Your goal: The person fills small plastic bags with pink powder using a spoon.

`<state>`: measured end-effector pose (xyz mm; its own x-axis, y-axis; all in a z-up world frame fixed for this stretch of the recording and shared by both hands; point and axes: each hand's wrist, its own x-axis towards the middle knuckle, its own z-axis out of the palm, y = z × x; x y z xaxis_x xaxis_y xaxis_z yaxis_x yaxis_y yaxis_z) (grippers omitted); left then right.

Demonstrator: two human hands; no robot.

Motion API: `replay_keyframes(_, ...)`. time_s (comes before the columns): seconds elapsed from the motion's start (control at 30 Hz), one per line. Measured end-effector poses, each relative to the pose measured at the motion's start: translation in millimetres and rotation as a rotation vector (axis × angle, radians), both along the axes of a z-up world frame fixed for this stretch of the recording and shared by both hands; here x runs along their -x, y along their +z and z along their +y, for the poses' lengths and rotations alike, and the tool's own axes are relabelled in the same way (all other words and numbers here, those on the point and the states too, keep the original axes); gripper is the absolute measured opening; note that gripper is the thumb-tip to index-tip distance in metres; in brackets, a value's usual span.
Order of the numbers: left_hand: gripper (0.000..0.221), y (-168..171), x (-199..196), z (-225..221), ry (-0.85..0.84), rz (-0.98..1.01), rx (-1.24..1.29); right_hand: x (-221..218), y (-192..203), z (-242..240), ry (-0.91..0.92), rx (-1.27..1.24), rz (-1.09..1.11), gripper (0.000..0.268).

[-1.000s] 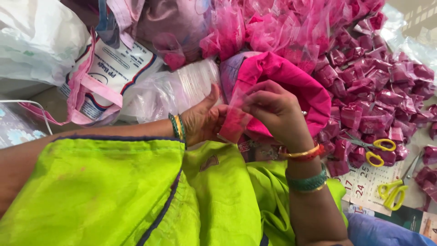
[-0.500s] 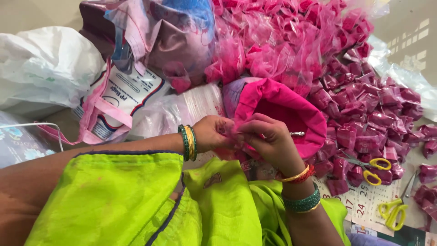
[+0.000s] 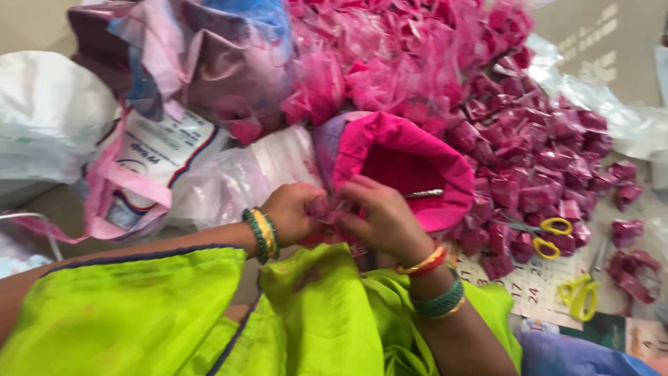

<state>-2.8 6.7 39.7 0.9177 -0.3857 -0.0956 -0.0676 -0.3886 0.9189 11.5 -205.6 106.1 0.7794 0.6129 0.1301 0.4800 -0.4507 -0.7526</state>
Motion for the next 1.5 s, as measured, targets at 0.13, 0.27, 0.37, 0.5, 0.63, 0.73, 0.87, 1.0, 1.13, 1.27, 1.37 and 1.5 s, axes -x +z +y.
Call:
replay_keyframes(0.13, 0.028, -1, -4, 1, -0.014, -0.013, -0.045, 5, -1, 1, 0.03, -0.028, -0.036, 0.019)
replay_keyframes(0.27, 0.056, 21, -11, -4, 0.048, -0.107, 0.098, 1, 6, -17, -0.147, -0.12, 0.005, 0.015)
replay_keyframes(0.37, 0.069, 3, -17, 2, 0.12, -0.119, 0.171, -7, 15, -41, -0.328, -0.194, 0.052, 0.012)
replay_keyframes(0.5, 0.059, -26, -23, 12, 0.237, -0.062, 0.107, -19, 32, -82, -0.571, -0.349, 0.055, 0.012)
replay_keyframes(0.63, 0.058, -23, -30, 24, 0.264, -0.043, 0.034, -33, 41, -123, -0.652, -0.338, -0.052, 0.013)
replay_keyframes(0.73, 0.059, -15, -42, 41, 0.269, -0.056, -0.098, -34, 45, -144, -0.705, -0.336, -0.125, 0.012)
replay_keyframes(0.87, 0.056, -25, -56, 71, 0.352, -0.196, -0.209, -37, 39, -157, -0.805, -0.346, -0.289, 0.013)
replay_keyframes(1.0, 0.051, -38, -58, 84, 0.413, -0.232, -0.242, -51, 29, -170, -0.86, -0.237, -0.358, 0.013)
replay_keyframes(1.13, 0.049, -43, -51, 88, 0.423, -0.213, -0.232, -83, 22, -193, -0.908, -0.118, -0.374, 0.011)
replay_keyframes(1.27, 0.048, -47, -48, 91, 0.416, -0.185, -0.227, -134, 14, -215, -0.941, -0.13, -0.307, 0.008)
replay_keyframes(1.37, 0.049, -41, -46, 96, 0.411, -0.168, -0.192, -184, -7, -225, -0.95, -0.252, -0.163, 0.006)
replay_keyframes(1.5, 0.051, -26, -44, 101, 0.379, -0.16, -0.096, -246, -59, -226, -0.981, -0.153, -0.204, 0.005)
